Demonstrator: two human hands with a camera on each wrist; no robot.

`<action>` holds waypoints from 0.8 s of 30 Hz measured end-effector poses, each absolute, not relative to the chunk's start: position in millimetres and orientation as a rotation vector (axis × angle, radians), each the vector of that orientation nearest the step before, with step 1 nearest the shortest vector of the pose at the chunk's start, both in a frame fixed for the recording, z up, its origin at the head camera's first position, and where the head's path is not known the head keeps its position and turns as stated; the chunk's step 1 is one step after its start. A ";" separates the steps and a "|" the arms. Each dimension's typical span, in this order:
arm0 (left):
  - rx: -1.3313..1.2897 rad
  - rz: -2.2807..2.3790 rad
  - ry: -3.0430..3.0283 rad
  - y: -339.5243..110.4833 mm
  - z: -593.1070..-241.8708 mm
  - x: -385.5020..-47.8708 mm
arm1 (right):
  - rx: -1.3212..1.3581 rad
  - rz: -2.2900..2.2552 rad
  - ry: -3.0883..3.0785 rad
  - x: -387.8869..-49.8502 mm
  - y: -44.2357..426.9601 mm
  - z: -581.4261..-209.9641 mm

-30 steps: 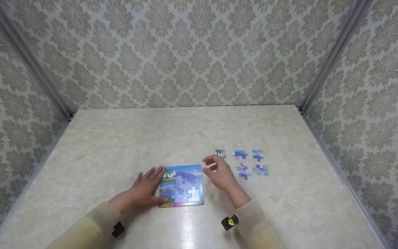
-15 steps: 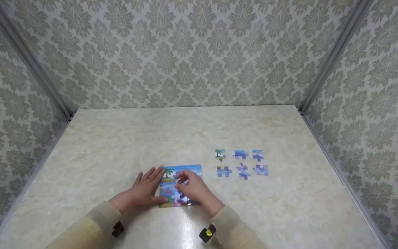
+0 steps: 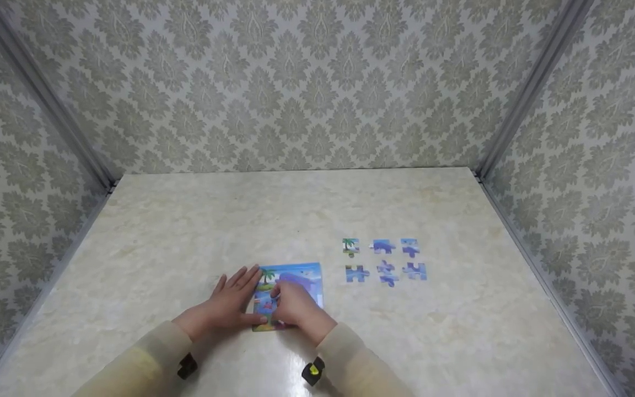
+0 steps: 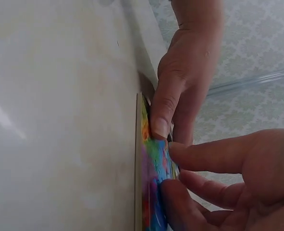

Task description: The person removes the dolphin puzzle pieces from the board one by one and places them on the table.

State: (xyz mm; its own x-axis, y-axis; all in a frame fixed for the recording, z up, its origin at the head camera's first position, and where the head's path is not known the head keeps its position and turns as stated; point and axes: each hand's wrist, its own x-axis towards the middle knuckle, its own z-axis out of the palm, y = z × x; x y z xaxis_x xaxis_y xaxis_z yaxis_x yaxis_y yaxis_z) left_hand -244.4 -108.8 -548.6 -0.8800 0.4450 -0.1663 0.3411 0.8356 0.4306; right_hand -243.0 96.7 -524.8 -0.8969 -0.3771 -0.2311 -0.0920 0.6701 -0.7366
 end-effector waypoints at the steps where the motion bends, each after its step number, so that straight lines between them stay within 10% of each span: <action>1: 0.603 0.579 2.755 -109.1 -548.6 -244.4 | -0.390 -1.043 2.540 -243.1 94.7 -524.1; 24: 0.556 0.576 2.708 -108.3 -546.1 -246.2 | -0.593 -0.926 2.715 -234.4 85.3 -533.6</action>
